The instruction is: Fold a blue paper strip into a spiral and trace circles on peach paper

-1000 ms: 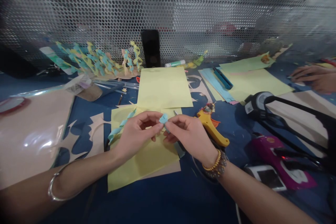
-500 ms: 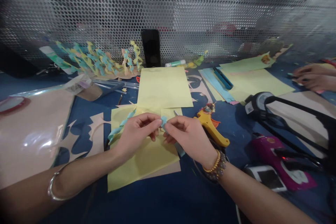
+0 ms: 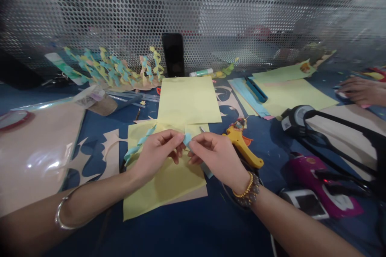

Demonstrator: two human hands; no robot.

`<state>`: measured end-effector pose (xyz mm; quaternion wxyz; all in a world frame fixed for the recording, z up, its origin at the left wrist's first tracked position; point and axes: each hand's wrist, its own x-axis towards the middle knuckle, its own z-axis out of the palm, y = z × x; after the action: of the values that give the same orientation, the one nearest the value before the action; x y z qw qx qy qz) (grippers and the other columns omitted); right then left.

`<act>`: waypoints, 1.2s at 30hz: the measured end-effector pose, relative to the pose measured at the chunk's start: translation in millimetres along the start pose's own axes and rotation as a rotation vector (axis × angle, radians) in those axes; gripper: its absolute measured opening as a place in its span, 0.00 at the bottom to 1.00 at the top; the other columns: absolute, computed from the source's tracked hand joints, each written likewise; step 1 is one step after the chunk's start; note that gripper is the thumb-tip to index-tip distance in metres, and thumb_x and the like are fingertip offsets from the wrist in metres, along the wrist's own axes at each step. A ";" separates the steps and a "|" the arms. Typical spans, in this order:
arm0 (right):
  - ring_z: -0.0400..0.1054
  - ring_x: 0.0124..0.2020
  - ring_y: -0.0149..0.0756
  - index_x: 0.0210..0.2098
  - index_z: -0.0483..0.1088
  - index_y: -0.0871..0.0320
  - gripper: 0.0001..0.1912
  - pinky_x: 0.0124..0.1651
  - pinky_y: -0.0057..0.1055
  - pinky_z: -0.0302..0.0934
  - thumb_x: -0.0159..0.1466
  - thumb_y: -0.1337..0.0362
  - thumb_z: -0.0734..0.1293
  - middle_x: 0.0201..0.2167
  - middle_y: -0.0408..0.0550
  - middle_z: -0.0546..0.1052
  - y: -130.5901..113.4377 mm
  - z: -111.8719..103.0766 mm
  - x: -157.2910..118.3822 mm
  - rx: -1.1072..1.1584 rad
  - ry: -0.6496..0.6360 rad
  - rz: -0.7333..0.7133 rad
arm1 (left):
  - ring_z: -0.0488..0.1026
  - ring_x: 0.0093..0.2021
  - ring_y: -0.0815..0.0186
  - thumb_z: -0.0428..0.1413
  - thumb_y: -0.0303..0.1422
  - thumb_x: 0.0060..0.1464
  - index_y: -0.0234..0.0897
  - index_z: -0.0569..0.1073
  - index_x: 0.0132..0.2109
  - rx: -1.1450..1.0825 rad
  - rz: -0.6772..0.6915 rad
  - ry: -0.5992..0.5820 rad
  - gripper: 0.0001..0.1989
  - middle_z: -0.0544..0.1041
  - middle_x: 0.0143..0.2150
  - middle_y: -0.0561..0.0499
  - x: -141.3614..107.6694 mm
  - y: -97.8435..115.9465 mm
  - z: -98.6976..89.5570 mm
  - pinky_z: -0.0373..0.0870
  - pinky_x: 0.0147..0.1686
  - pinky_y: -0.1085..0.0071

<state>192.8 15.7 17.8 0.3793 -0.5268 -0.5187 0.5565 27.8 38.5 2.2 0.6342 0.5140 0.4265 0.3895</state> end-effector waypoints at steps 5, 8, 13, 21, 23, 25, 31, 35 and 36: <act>0.72 0.22 0.28 0.29 0.71 0.59 0.10 0.27 0.24 0.68 0.58 0.58 0.68 0.22 0.42 0.75 1.4 -0.3 0.3 -0.001 0.011 -0.020 | 0.68 0.23 0.72 0.57 0.40 0.52 0.36 0.74 0.32 0.049 0.035 0.023 0.11 0.71 0.23 0.53 -1.6 1.8 1.1 0.69 0.20 0.77; 0.72 0.22 0.29 0.30 0.71 0.59 0.10 0.27 0.24 0.68 0.58 0.57 0.68 0.22 0.42 0.75 2.5 -0.6 0.2 0.000 0.004 -0.026 | 0.66 0.21 0.73 0.57 0.39 0.51 0.35 0.74 0.31 0.076 0.045 0.034 0.10 0.70 0.22 0.54 -1.8 2.0 1.3 0.69 0.20 0.78; 0.73 0.23 0.30 0.32 0.70 0.59 0.11 0.29 0.26 0.70 0.58 0.57 0.68 0.22 0.43 0.76 3.5 -1.0 0.1 0.001 0.038 -0.056 | 0.68 0.23 0.73 0.56 0.39 0.53 0.36 0.74 0.35 0.020 0.071 0.007 0.10 0.71 0.25 0.53 -2.2 -0.5 0.8 0.70 0.20 0.78; 0.71 0.30 0.31 0.38 0.69 0.57 0.09 0.31 0.28 0.70 0.58 0.63 0.68 0.32 0.46 0.73 1.2 0.2 -5.0 -0.140 0.172 -0.272 | 0.72 0.31 0.72 0.57 0.29 0.52 0.38 0.74 0.35 0.336 0.481 0.135 0.02 0.74 0.35 0.51 -10.2 2.7 1.2 0.71 0.25 0.78; 0.69 0.34 0.33 0.35 0.67 0.56 0.06 0.30 0.28 0.68 0.57 0.68 0.67 0.34 0.47 0.71 1.1 0.6 -7.6 -0.212 0.238 -0.475 | 0.72 0.35 0.71 0.57 0.25 0.52 0.39 0.74 0.36 0.427 0.641 0.146 0.05 0.73 0.36 0.51 -11.6 3.8 -0.5 0.72 0.27 0.78; 0.68 0.37 0.36 0.34 0.67 0.54 0.08 0.33 0.31 0.67 0.55 0.72 0.67 0.35 0.47 0.70 1.4 0.8 -9.9 -0.310 0.248 -0.687 | 0.73 0.37 0.70 0.57 0.24 0.52 0.40 0.75 0.37 0.497 0.765 0.149 0.07 0.74 0.37 0.51 -12.2 3.4 -2.5 0.73 0.29 0.76; 0.69 0.34 0.34 0.34 0.69 0.53 0.14 0.38 0.35 0.67 0.53 0.78 0.67 0.32 0.45 0.72 3.0 -0.6 -13.7 -0.558 0.314 -0.965 | 0.73 0.37 0.71 0.57 0.21 0.51 0.40 0.74 0.41 0.507 0.851 0.098 0.11 0.72 0.40 0.51 -13.2 0.5 -3.6 0.74 0.30 0.77; 0.71 0.33 0.34 0.36 0.71 0.53 0.15 0.37 0.33 0.68 0.54 0.79 0.67 0.33 0.45 0.75 2.7 -3.3 -16.0 -0.598 0.260 -1.051 | 0.70 0.30 0.75 0.56 0.21 0.51 0.40 0.70 0.45 0.374 0.669 0.097 0.14 0.69 0.43 0.51 -14.0 0.7 -0.9 0.72 0.26 0.78; 0.71 0.34 0.34 0.36 0.71 0.53 0.15 0.37 0.33 0.68 0.54 0.79 0.67 0.34 0.46 0.76 2.4 -3.9 -16.4 -0.613 0.243 -1.065 | 0.70 0.31 0.75 0.56 0.21 0.51 0.40 0.70 0.44 0.361 0.660 0.114 0.14 0.68 0.43 0.51 -14.0 0.6 -0.7 0.72 0.26 0.78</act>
<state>199.4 0.1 19.0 0.4924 -0.3403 -0.7994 0.0530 22.4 25.8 4.7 0.3490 0.7047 0.3344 0.5194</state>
